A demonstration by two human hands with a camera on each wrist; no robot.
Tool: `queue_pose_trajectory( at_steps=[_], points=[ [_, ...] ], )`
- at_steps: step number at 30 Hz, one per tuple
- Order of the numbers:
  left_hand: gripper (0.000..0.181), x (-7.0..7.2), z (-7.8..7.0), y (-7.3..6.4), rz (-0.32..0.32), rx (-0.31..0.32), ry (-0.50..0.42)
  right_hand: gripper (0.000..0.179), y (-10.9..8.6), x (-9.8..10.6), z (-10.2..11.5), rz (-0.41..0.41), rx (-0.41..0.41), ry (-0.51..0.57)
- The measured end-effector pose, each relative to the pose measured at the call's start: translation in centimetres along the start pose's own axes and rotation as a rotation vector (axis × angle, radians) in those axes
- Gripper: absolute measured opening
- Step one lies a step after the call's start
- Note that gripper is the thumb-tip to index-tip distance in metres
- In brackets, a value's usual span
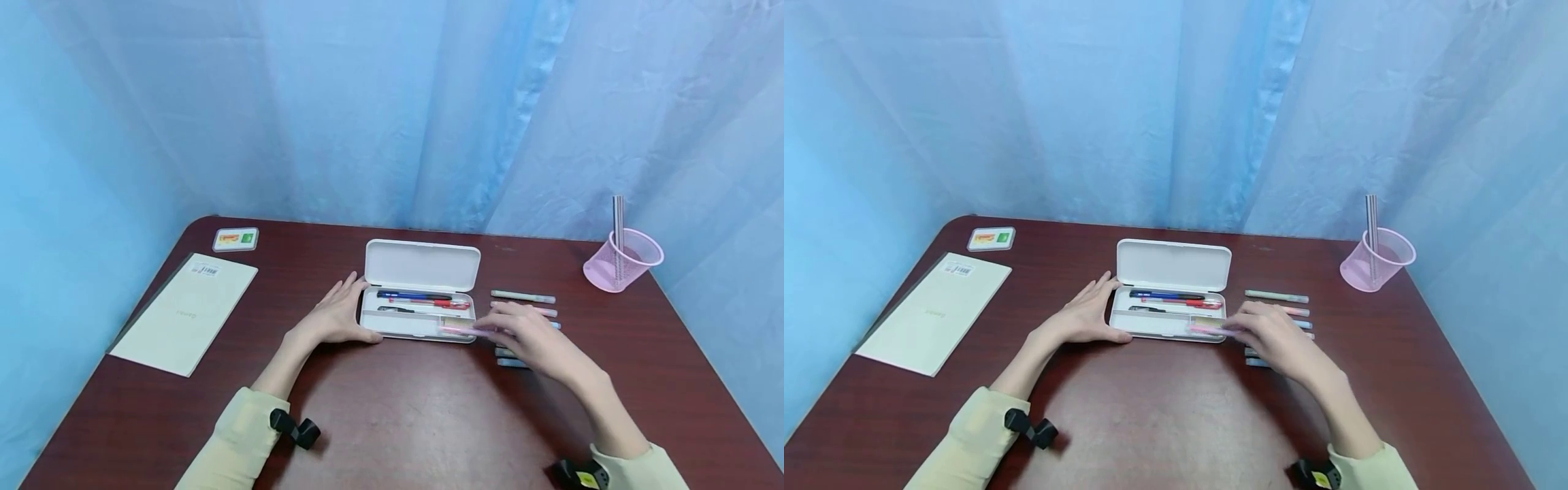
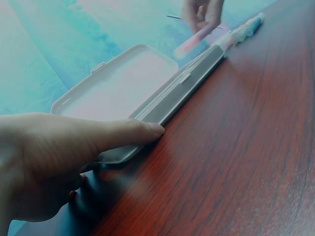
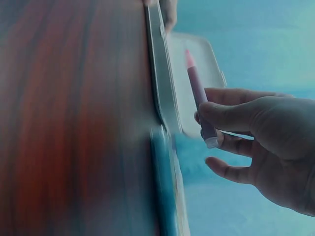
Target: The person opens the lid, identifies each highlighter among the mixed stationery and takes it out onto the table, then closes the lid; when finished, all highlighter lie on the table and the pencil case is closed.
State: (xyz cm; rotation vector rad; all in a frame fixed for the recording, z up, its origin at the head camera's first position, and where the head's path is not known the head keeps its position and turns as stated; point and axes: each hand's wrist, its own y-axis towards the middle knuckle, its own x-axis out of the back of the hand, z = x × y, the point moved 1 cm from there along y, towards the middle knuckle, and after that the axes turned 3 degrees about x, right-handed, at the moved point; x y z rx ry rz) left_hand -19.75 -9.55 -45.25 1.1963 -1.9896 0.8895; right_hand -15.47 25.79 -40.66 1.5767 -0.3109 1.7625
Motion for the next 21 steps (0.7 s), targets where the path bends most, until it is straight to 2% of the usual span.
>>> queue_pose_trajectory(
  at_steps=[4, 12, 21],
  points=[
    [0.110, 0.0, 0.0, 0.1, 0.003, -0.001, 0.001, 0.033, -2.2, 1.1, -0.9, -0.011, -0.007, 0.019],
    [0.110, 0.1, 0.1, 0.0, 0.001, -0.002, 0.001, 0.034, -5.4, 3.2, -2.5, 0.046, -0.055, 0.183],
    [0.110, -0.1, 0.1, 0.1, -0.001, -0.004, 0.005, 0.035, -7.9, 4.5, -4.0, 0.108, -0.072, 0.293]
  ],
)
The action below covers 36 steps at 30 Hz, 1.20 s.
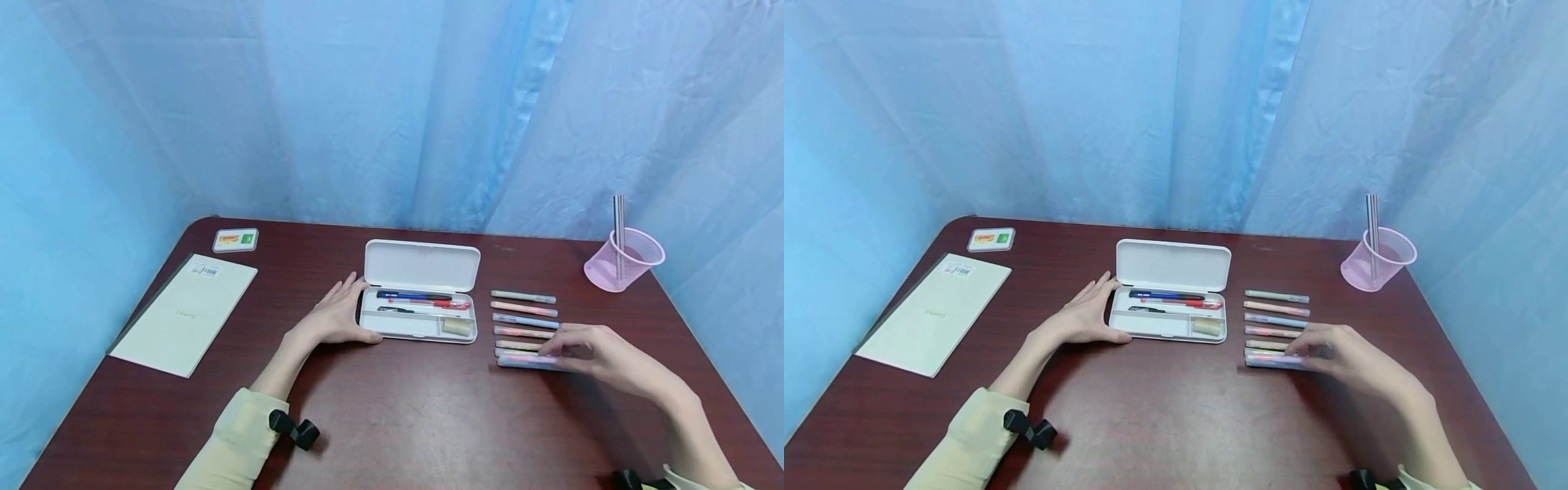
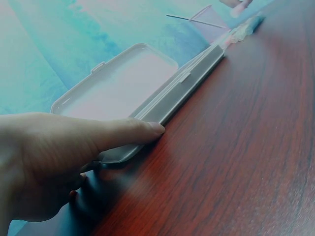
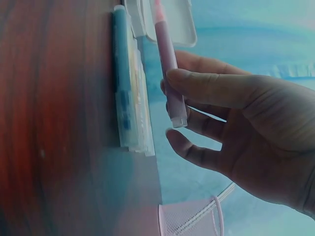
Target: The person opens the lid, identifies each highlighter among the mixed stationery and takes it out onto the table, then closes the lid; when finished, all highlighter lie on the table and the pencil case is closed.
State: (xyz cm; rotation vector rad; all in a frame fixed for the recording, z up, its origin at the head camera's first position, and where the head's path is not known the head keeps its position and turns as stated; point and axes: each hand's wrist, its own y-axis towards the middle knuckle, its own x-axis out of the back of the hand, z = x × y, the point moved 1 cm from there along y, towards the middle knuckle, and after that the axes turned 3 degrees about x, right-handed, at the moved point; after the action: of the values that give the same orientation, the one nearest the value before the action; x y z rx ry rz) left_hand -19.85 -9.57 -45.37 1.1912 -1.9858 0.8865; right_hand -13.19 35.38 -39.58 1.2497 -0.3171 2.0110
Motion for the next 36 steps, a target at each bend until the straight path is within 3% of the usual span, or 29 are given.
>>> queue_pose_trajectory(
  at_steps=[11, 36],
  points=[
    [0.110, 0.2, -0.1, 0.0, 0.009, 0.002, -0.001, 0.035, -0.4, 0.0, -0.8, 0.069, 0.015, 0.071],
    [0.110, 0.3, -0.2, -0.2, 0.010, 0.005, 0.000, 0.031, -0.3, -0.5, -1.2, 0.140, -0.052, 0.046]
  ],
)
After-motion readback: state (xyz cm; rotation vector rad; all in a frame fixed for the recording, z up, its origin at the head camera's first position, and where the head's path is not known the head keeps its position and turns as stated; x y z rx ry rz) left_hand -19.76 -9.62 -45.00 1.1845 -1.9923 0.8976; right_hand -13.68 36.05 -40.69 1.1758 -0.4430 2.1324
